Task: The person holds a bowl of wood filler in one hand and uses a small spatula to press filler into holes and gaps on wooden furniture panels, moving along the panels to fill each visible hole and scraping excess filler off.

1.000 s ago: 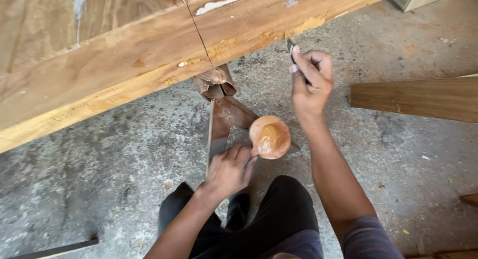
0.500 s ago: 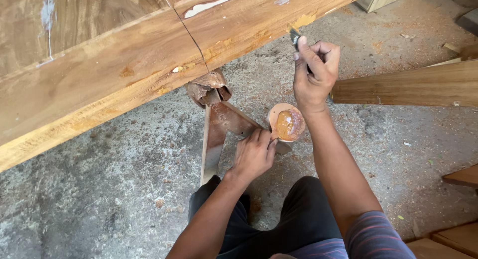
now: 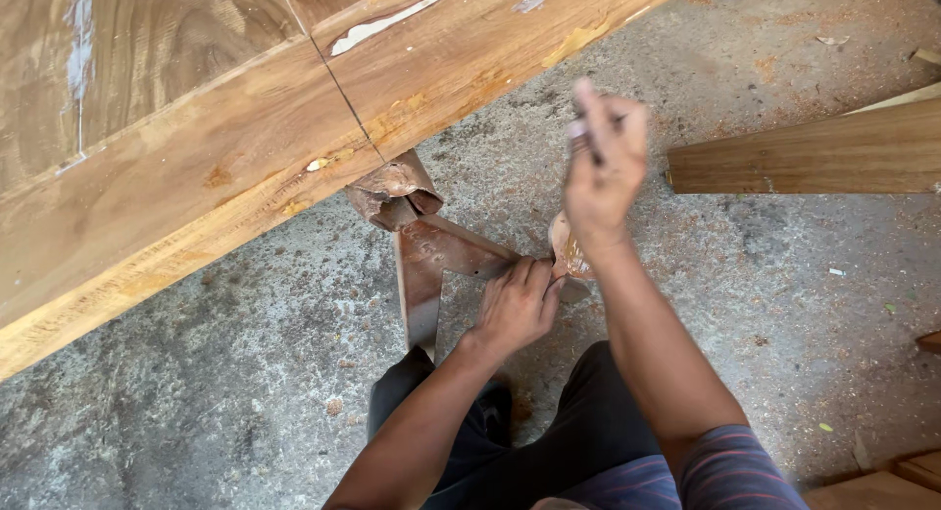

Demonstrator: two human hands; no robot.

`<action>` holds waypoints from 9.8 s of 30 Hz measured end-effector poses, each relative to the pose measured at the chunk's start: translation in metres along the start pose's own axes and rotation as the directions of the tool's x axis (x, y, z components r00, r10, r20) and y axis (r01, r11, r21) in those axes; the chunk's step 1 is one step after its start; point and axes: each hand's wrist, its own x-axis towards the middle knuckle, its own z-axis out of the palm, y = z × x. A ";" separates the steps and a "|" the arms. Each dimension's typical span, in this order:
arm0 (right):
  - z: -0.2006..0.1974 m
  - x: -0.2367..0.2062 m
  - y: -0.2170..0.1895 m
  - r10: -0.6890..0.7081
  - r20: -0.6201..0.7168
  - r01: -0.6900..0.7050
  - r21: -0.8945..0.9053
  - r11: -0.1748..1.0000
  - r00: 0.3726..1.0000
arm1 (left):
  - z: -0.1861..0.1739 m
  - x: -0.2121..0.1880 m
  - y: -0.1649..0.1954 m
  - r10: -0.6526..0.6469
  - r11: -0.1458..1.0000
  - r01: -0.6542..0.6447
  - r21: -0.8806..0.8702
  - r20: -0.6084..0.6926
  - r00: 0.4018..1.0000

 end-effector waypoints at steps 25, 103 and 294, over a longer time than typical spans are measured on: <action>-0.002 0.009 0.001 0.073 -0.041 -0.075 -0.049 0.996 0.997 | 0.010 0.013 -0.002 0.035 0.997 -0.035 -0.072 -0.001 0.999; -0.141 -0.062 -0.045 0.253 0.483 0.120 -0.616 0.778 0.838 | 0.018 0.015 -0.025 0.084 0.992 -0.096 -0.081 -0.133 0.988; -0.044 0.060 0.062 -0.062 -0.084 0.062 -0.003 0.998 0.995 | -0.024 0.020 -0.007 0.150 0.975 -0.204 -0.085 -0.424 0.893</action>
